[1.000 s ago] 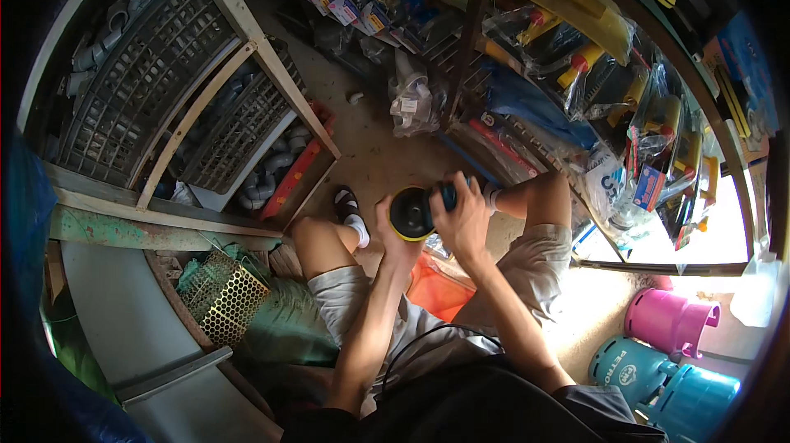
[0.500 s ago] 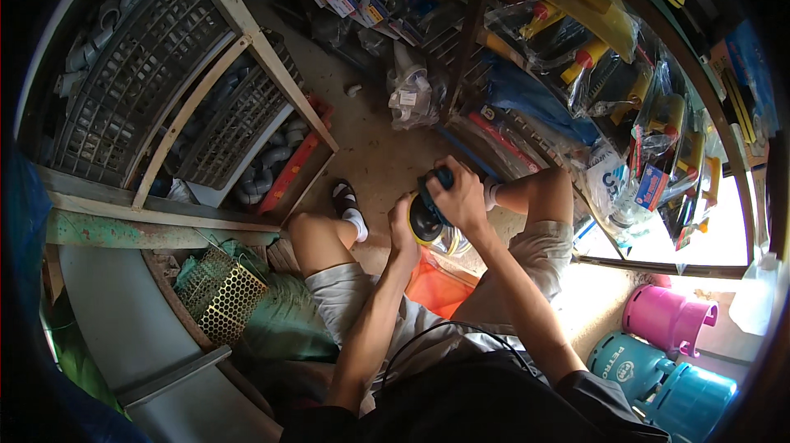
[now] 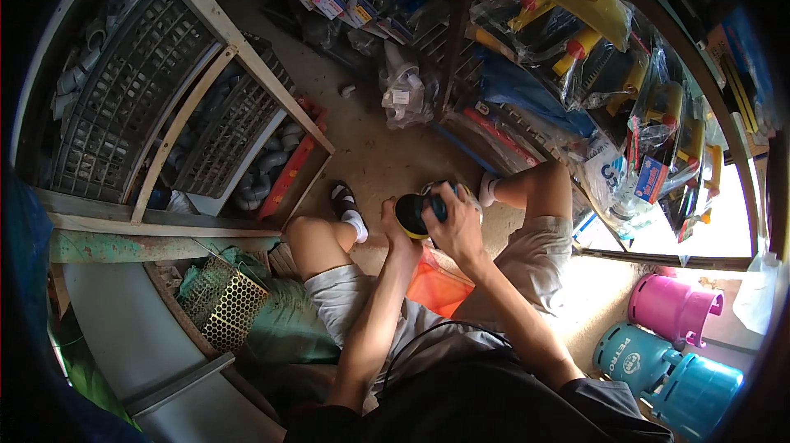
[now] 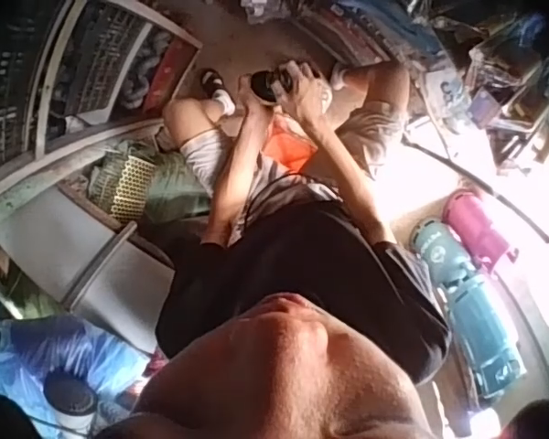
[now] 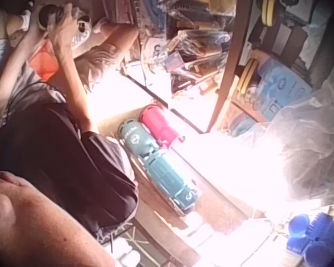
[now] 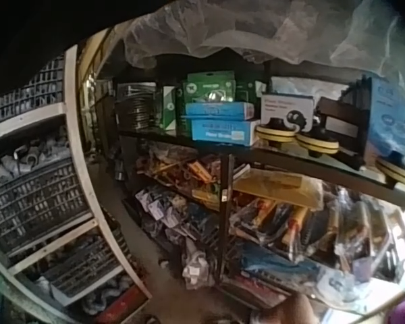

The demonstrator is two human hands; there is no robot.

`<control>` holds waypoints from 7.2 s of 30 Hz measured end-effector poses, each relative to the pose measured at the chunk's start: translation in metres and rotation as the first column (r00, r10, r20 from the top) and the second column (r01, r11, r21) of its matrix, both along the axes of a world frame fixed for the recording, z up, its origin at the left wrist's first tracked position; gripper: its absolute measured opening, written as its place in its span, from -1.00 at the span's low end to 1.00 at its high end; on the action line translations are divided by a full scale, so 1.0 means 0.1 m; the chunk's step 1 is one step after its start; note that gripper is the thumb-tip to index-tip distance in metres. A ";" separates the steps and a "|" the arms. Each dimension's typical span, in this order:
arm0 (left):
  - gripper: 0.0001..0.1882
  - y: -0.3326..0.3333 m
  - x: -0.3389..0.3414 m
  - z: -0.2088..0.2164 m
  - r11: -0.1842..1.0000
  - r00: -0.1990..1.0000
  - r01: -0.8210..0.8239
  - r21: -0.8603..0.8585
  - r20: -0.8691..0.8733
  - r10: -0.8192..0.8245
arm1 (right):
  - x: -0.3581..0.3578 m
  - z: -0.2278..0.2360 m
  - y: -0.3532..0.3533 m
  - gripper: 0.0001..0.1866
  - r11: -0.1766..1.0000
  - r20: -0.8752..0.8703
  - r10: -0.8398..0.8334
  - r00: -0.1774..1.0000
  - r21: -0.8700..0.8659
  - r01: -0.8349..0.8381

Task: Attach buffing pads and prepare equipment in a tool storage area.

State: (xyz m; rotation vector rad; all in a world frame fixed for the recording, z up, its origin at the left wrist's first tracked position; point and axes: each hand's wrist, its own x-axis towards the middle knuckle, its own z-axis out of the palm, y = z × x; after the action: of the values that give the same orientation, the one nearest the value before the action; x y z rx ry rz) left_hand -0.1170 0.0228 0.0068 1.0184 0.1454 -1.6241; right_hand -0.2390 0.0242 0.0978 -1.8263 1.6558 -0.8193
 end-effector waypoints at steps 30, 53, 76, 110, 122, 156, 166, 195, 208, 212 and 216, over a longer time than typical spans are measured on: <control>-0.54 -0.02 0.02 0.26 0.893 0.316 0.450 0.023 0.931 -0.183 | -0.30 -0.54 -0.58 -0.67 0.981 0.098 0.138 0.986 0.121 -0.149; -0.56 0.07 0.07 0.05 0.993 0.975 -0.035 -0.109 0.213 0.058 | -0.01 -0.41 -0.32 -0.64 0.995 0.252 -0.090 0.964 -0.015 0.097; -0.48 0.18 -0.01 0.19 0.994 0.949 0.010 -0.111 0.314 0.026 | 0.02 0.01 -0.38 -0.67 0.996 0.152 -0.032 0.988 0.082 0.020; -0.60 0.09 0.08 0.18 1.000 0.998 0.020 -0.014 -0.052 -0.020 | 0.00 0.07 0.15 -0.77 0.953 0.535 -0.173 0.827 0.303 0.003; -0.39 0.11 0.06 0.52 0.993 0.987 0.103 -0.060 -0.116 -0.110 | -0.08 0.22 0.39 -0.66 0.976 -0.155 0.160 0.975 -0.123 -0.180; -0.59 0.04 -0.10 0.30 0.950 0.846 0.095 -0.297 0.527 0.080 | 0.15 0.32 -0.08 -0.67 0.999 -0.143 -0.039 0.989 0.023 0.043; -0.60 0.05 -0.07 0.21 0.934 0.832 0.039 -0.354 0.530 0.166 | 0.19 0.36 -0.09 -0.66 0.997 -0.143 -0.072 0.987 0.000 0.073; -0.70 0.07 -0.21 0.16 0.925 0.705 0.252 -0.283 0.708 0.025 | 0.09 0.25 -0.02 -0.68 0.983 -0.153 -0.093 0.984 -0.171 0.067; -0.59 0.09 -0.10 0.12 0.880 0.755 0.149 -0.451 0.627 0.193 | 0.24 0.37 -0.01 -0.63 0.997 -0.129 -0.078 0.989 -0.031 0.075; -0.55 0.09 -0.02 0.14 0.916 0.815 0.168 -0.365 0.574 0.078 | 0.26 0.44 -0.06 -0.60 0.973 -0.074 -0.113 0.991 -0.210 0.095; -0.45 0.04 0.07 0.18 0.879 0.975 0.070 -0.471 0.217 0.038 | 0.31 0.50 0.15 -0.62 0.997 -0.123 -0.035 0.992 0.061 0.043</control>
State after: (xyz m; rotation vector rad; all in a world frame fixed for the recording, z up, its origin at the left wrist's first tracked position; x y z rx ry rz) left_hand -0.1102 0.0273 0.0246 0.8032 -0.4011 -1.4464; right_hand -0.2085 0.0393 0.1476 -1.8379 1.7777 -0.6754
